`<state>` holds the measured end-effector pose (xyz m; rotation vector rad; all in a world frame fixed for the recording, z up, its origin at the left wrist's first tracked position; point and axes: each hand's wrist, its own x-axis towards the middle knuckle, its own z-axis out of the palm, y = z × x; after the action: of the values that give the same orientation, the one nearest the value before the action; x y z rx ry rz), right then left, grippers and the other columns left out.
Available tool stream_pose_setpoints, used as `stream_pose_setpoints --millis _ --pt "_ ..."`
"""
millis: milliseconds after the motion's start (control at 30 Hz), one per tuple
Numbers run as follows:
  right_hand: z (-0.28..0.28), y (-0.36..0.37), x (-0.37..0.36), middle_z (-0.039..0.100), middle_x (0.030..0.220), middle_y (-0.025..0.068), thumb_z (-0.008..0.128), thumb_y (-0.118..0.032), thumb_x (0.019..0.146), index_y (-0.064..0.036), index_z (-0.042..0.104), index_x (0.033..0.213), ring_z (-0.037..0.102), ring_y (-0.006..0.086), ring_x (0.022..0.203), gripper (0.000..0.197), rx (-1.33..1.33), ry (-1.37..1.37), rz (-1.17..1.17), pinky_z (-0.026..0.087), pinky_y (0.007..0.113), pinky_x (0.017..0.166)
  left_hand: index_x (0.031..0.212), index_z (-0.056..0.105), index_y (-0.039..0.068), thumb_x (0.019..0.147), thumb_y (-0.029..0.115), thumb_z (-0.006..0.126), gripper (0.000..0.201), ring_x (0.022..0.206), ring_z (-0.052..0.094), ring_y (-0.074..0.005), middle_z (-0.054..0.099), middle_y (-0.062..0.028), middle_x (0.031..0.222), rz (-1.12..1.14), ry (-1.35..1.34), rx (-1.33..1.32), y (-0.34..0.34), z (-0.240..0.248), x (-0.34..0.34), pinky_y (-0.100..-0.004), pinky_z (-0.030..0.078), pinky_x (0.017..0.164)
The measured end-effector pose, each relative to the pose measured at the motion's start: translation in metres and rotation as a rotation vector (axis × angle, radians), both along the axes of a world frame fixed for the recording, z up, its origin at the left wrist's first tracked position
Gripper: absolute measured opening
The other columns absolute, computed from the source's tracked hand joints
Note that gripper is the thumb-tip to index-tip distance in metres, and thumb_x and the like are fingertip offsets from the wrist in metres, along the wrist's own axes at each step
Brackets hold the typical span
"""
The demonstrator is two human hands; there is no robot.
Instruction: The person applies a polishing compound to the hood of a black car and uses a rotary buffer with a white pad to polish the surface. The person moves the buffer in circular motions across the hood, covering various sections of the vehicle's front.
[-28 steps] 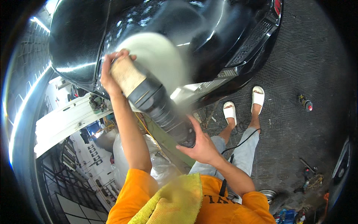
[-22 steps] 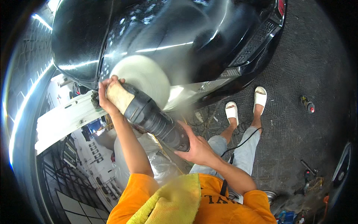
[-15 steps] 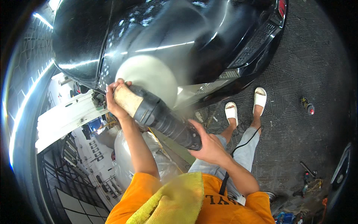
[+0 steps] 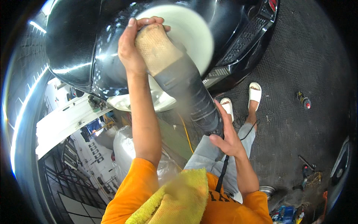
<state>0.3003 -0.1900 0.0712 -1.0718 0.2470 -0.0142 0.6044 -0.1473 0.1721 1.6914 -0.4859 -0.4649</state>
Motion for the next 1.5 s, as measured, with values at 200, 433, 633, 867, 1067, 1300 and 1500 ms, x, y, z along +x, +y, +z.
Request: stream_pose_setpoints --millis 200,433,633,867,1067,1300,1500 --pt "-0.007 0.022 0.002 0.025 0.156 0.0278 0.059 -0.020 0.088 0.0027 0.011 0.154 0.025 0.0359 0.146 0.085 0.140 -0.096 0.032 0.017 0.040 0.119 0.099 0.063 -0.004 0.102 0.034 0.036 0.046 0.087 0.069 -0.0351 0.067 -0.0228 0.100 0.039 -0.045 -0.063 0.027 0.007 0.003 -0.0390 0.056 0.075" --pt "-0.002 0.053 0.007 0.025 0.157 0.0238 0.066 -0.019 0.088 -0.0002 0.014 0.154 0.027 0.0358 0.146 0.086 0.036 -0.103 0.069 0.023 0.041 0.118 0.100 0.062 -0.002 0.102 0.035 0.037 0.045 0.087 0.068 -0.0360 0.067 -0.0220 0.100 0.181 -0.048 -0.045 0.071 0.019 0.002 -0.0399 0.055 0.077" --pt "0.001 0.068 0.015 0.025 0.157 0.0260 0.066 -0.023 0.088 -0.0015 0.013 0.155 0.027 0.0397 0.145 0.088 -0.022 -0.120 0.120 0.025 0.043 0.117 0.099 0.061 -0.001 0.101 0.033 0.039 0.042 0.087 0.067 -0.0361 0.066 -0.0211 0.099 0.245 -0.082 -0.065 0.099 0.027 0.006 -0.0432 0.054 0.082" --pt "0.010 0.063 0.018 0.028 0.153 0.0301 0.067 -0.028 0.087 -0.0011 0.012 0.154 0.030 0.0427 0.143 0.090 0.007 -0.078 0.110 0.025 0.044 0.117 0.098 0.061 -0.003 0.102 0.032 0.039 0.042 0.086 0.067 -0.0364 0.066 -0.0227 0.099 0.187 0.002 -0.099 0.094 0.027 0.012 -0.0418 0.055 0.077" --pt "0.002 0.045 0.007 0.032 0.152 0.0256 0.065 -0.021 0.082 0.0014 0.012 0.154 0.031 0.0342 0.143 0.092 0.135 0.008 0.004 0.020 0.039 0.117 0.100 0.063 -0.009 0.103 0.030 0.038 0.046 0.084 0.071 -0.0344 0.069 -0.0230 0.097 0.050 -0.005 -0.009 0.023 0.013 0.012 -0.0376 0.057 0.075" --pt "0.000 0.025 0.001 0.042 0.146 0.0235 0.078 -0.020 0.078 0.0000 0.014 0.153 0.043 0.0332 0.135 0.102 0.026 0.031 -0.142 0.029 0.040 0.114 0.092 0.064 -0.008 0.100 0.032 0.047 0.044 0.076 0.070 -0.0268 0.070 -0.0204 0.090 -0.080 -0.059 0.071 -0.049 -0.001 -0.006 -0.0332 0.058 0.067" --pt "-0.007 0.048 -0.001 0.041 0.147 0.0230 0.080 -0.022 0.077 -0.0006 0.016 0.153 0.042 0.0313 0.136 0.102 0.137 0.027 -0.103 0.030 0.039 0.114 0.102 0.063 -0.006 0.103 0.029 0.039 0.042 0.088 0.069 -0.0352 0.068 -0.0231 0.102 -0.079 -0.013 0.124 -0.012 0.007 -0.001 -0.0385 0.057 0.080"
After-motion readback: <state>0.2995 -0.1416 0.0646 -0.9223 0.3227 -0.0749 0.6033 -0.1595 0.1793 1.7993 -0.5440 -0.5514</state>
